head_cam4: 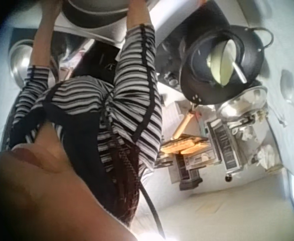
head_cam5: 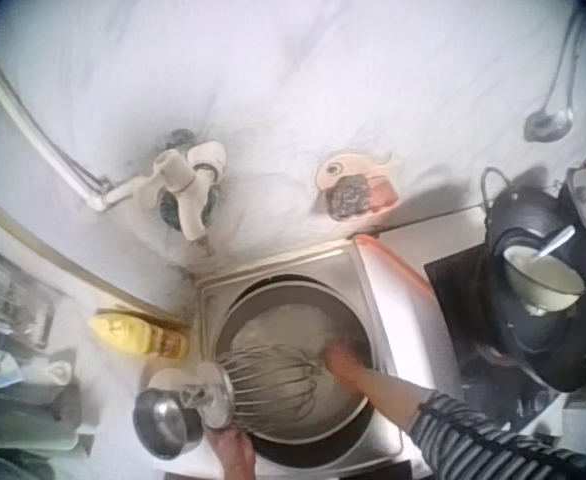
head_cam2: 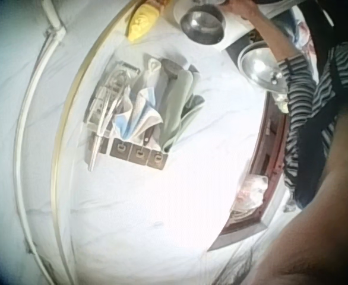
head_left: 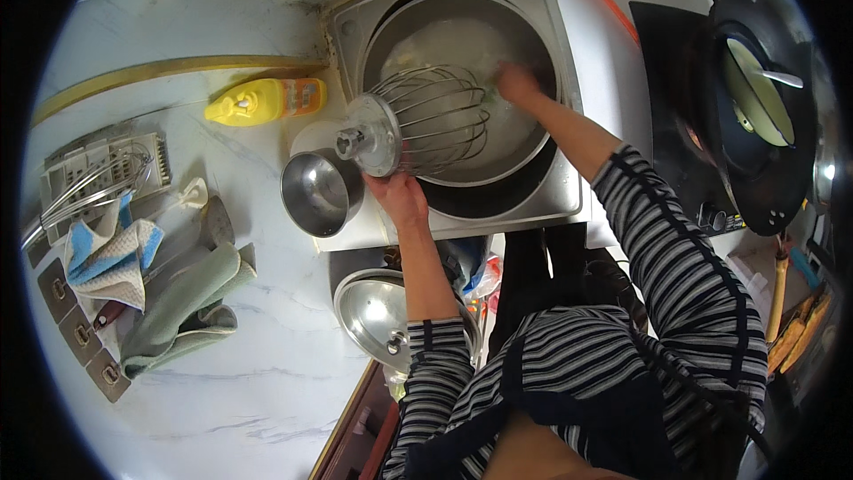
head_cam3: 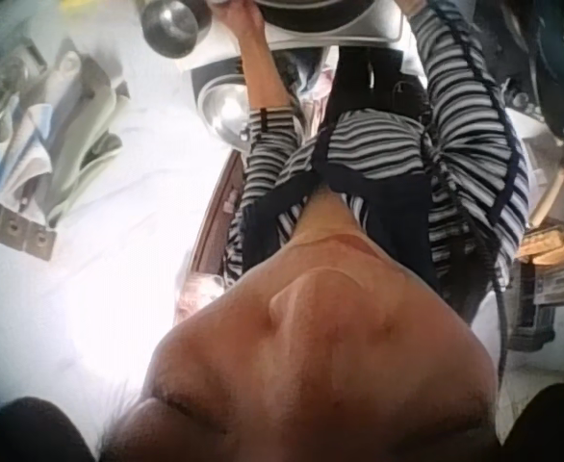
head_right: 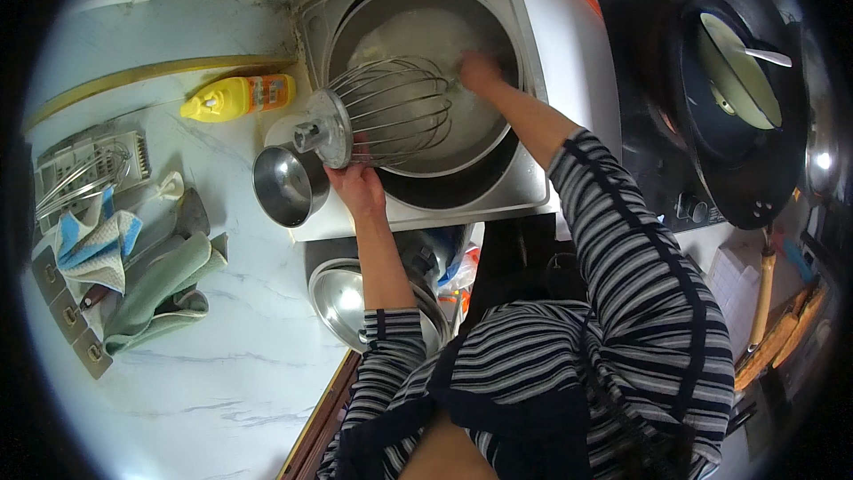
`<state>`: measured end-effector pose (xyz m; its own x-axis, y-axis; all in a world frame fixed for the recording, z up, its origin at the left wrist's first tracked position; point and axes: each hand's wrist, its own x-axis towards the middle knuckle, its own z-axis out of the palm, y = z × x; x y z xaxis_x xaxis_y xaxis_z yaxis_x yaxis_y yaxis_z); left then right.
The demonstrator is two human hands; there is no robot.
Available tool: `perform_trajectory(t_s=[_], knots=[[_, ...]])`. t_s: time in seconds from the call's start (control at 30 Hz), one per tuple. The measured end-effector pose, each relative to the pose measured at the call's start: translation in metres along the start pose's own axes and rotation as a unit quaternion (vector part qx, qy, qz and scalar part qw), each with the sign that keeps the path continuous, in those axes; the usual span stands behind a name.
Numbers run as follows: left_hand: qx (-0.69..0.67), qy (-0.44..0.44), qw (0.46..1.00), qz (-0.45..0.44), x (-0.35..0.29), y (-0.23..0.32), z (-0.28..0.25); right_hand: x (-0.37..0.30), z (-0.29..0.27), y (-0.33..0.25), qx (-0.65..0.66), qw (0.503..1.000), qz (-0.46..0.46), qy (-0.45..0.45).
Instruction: The person scoops dough from a stand mixer bowl into a white bowl using a ladle and a bench scraper, then washes the mixer whisk attachment in the sink with a sponge and running water.
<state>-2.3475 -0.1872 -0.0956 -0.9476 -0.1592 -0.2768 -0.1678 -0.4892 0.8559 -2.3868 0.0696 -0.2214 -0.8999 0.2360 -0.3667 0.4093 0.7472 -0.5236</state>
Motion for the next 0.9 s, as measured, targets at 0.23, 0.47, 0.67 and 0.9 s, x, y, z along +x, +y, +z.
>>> perform_trajectory(t_s=[0.23, 0.47, 0.67, 0.9], knots=[[0.022, -0.050, 0.998, -0.010, -0.002, 0.002, 0.015, -0.075, -0.104, -0.082, 0.319, 0.898, -0.285, 0.103], [0.105, -0.138, 0.985, -0.014, 0.000, 0.012, 0.048, -0.104, -0.131, -0.135, 0.187, 0.888, -0.393, 0.148], [0.269, -0.273, 0.924, 0.010, 0.006, 0.027, 0.058, -0.045, -0.154, -0.139, 0.169, 0.894, -0.415, -0.011], [0.179, -0.152, 0.972, 0.008, 0.013, 0.013, 0.060, -0.064, -0.156, -0.131, 0.079, 0.897, -0.424, 0.099]])
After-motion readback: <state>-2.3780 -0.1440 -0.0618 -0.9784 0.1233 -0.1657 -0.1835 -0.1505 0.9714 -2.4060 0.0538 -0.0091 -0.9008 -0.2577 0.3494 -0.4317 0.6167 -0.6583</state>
